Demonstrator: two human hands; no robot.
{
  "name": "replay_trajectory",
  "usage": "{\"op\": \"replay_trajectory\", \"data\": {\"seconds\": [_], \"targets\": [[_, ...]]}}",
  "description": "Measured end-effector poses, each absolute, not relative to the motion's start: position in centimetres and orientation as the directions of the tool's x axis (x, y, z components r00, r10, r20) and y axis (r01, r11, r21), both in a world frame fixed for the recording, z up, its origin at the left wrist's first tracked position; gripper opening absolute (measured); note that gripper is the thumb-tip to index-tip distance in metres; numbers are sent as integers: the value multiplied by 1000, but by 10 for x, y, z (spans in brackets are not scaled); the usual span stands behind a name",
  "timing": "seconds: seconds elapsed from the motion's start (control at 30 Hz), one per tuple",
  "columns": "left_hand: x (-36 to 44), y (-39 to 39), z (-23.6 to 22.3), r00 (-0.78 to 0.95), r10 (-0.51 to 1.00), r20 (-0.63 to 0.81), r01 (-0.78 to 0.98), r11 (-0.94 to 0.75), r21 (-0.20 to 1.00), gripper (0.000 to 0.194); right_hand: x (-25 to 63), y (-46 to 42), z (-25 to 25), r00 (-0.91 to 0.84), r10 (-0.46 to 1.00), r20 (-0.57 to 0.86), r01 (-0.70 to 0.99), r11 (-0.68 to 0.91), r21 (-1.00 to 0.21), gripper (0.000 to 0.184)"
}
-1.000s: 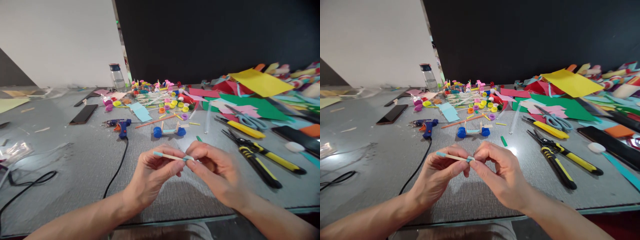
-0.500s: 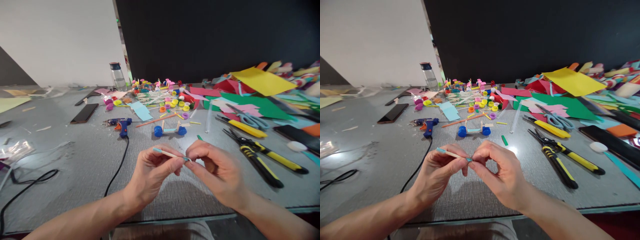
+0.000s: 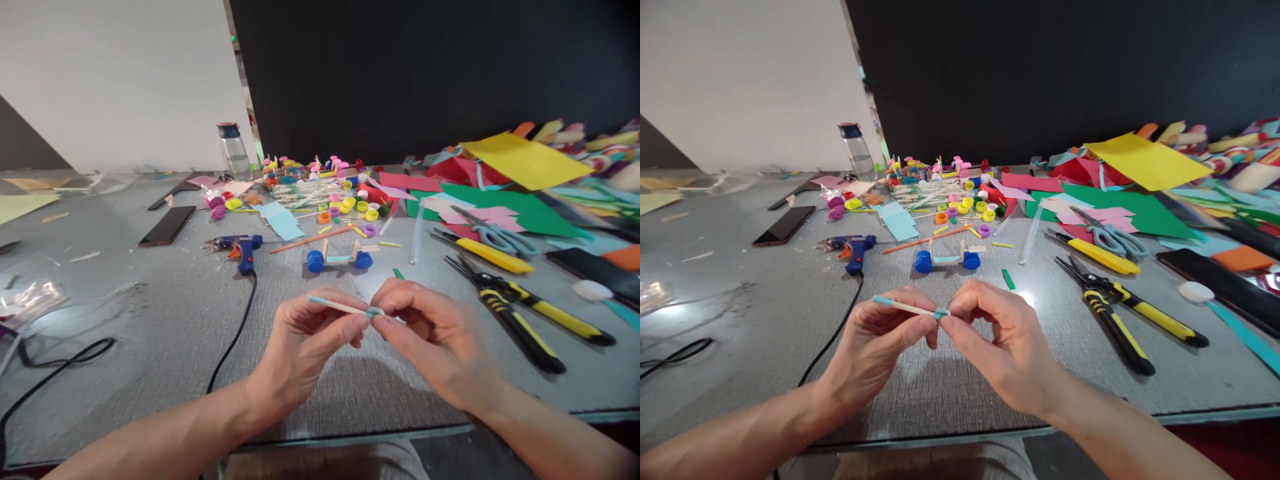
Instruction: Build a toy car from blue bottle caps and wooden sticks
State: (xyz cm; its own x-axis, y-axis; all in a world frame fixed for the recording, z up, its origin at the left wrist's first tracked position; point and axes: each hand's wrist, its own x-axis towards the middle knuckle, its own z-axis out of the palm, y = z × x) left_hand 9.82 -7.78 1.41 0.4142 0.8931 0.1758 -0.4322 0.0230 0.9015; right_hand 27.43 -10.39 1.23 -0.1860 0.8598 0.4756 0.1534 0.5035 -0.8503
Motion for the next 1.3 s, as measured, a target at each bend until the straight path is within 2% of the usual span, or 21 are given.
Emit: {"op": "replay_trajectory", "data": {"seconds": [0.17,0.7,1.13,1.3], "targets": [[98,-76,13,405,892,200,-432,-6,902,10,273,-105,11,-201,867,455,170,488,-856,11],[98,-77,14,387,895,221,-407,-49,912,11,274,-106,9,-197,829,524,199,557,-806,12],[98,-78,12,431,879,203,-455,17,890,5,275,-106,9,-209,828,520,176,555,-813,14],[98,-77,11,434,875,216,-466,12,885,9,275,-106,10,-216,835,506,174,543,-822,14]]}}
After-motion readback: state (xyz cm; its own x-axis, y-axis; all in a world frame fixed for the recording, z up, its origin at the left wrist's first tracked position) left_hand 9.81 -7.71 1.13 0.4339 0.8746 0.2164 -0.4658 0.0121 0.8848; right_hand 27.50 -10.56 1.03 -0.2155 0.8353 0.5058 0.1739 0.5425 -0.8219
